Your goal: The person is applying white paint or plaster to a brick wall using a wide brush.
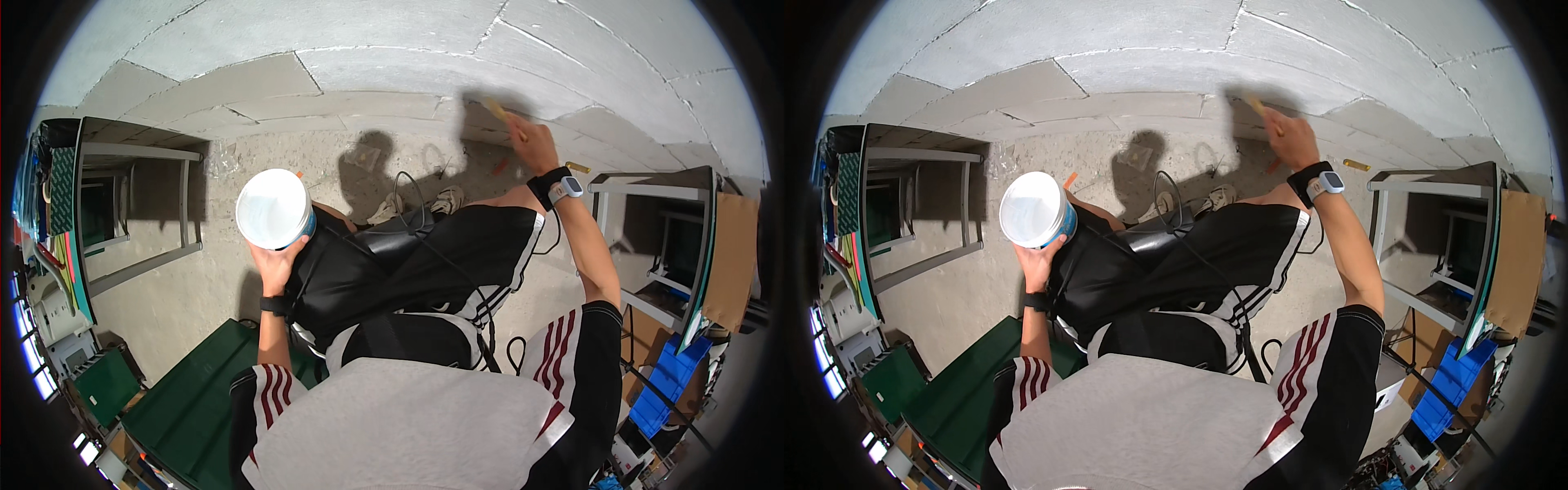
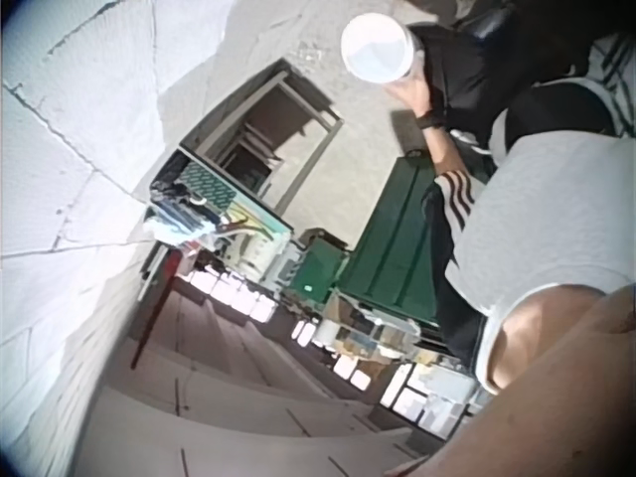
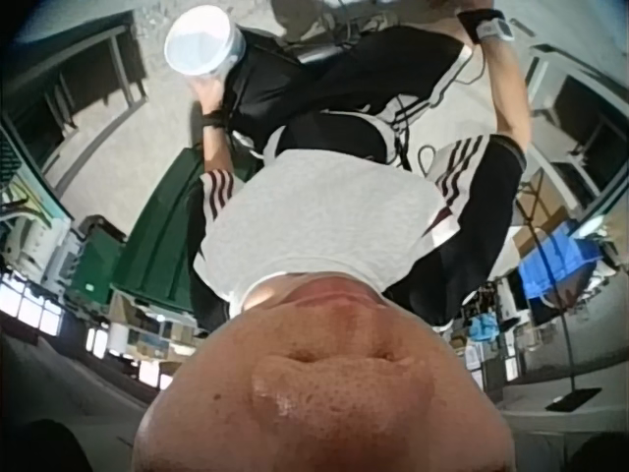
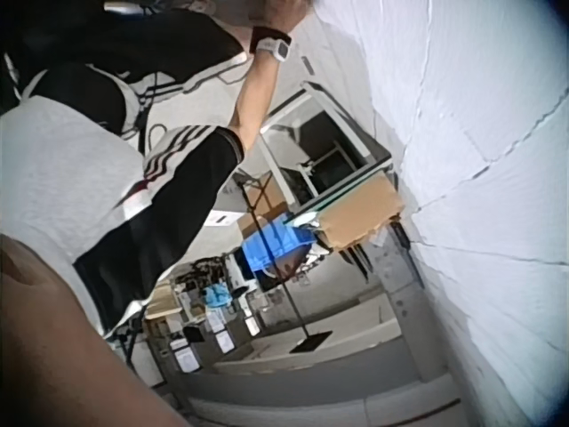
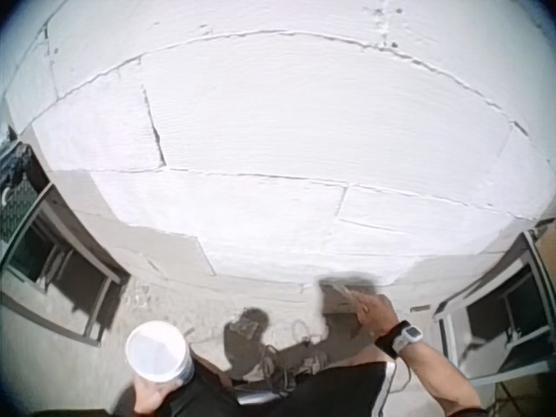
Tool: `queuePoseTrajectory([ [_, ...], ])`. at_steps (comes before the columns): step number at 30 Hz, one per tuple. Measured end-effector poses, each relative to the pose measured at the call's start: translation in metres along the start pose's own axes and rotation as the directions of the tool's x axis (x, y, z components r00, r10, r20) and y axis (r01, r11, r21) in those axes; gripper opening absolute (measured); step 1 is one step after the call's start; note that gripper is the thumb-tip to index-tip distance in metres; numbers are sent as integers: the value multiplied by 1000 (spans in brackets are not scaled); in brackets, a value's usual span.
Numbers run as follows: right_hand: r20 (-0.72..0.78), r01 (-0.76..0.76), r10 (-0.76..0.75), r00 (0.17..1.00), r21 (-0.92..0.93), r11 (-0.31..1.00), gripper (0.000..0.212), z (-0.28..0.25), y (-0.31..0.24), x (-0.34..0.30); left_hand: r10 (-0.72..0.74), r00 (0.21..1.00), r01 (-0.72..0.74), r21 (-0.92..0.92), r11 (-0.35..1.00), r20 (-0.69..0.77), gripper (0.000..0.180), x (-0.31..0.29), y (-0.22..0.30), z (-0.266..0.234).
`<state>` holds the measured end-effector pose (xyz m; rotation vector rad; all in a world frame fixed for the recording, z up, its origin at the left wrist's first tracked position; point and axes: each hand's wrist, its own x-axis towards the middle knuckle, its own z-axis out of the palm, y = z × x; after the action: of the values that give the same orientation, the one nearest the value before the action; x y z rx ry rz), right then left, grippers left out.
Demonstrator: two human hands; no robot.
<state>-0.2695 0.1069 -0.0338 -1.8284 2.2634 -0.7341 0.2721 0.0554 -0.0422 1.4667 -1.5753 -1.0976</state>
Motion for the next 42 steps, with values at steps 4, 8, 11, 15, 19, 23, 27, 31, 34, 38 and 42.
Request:
queuePoseTrajectory([
  [4,139,214,-217,966,31,976,29,35,-44,23,32,998,-29,-49,998,58,105,7,3,6],
  [8,48,354,-360,932,105,929,27,69,-64,47,40,999,-40,-13,999,19,106,3,7,9],
  [11,221,163,-160,962,8,987,30,46,-70,51,29,999,-29,-7,1000,-35,104,-5,0,0],
  [15,7,162,-162,987,-51,985,29,28,0,16,-41,999,38,-121,992,-23,101,-9,0,-5],
  [19,-137,36,-54,989,-125,991,23,3,5,-11,-26,999,24,-86,996,-21,100,-4,-5,-4],
  [23,-107,188,-187,976,-3,982,25,16,-28,3,13,1000,-13,-23,1000,12,104,1,1,1],
  [27,104,222,-236,966,130,966,32,64,-73,38,21,999,-20,-39,999,31,104,3,3,6],
  [31,158,267,-246,956,-128,955,34,68,-85,55,71,997,-71,-9,997,-2,103,1,2,4],
  [34,111,201,-203,973,35,979,34,49,-48,47,29,999,-29,-12,999,-21,103,-4,-2,-3],
  [38,-71,186,-185,980,-4,983,19,23,-2,14,-21,999,18,-60,998,-45,103,-7,-3,-6],
  [42,-90,55,-60,994,-62,997,19,-13,19,-13,35,998,-33,34,999,-60,105,-4,2,0],
])
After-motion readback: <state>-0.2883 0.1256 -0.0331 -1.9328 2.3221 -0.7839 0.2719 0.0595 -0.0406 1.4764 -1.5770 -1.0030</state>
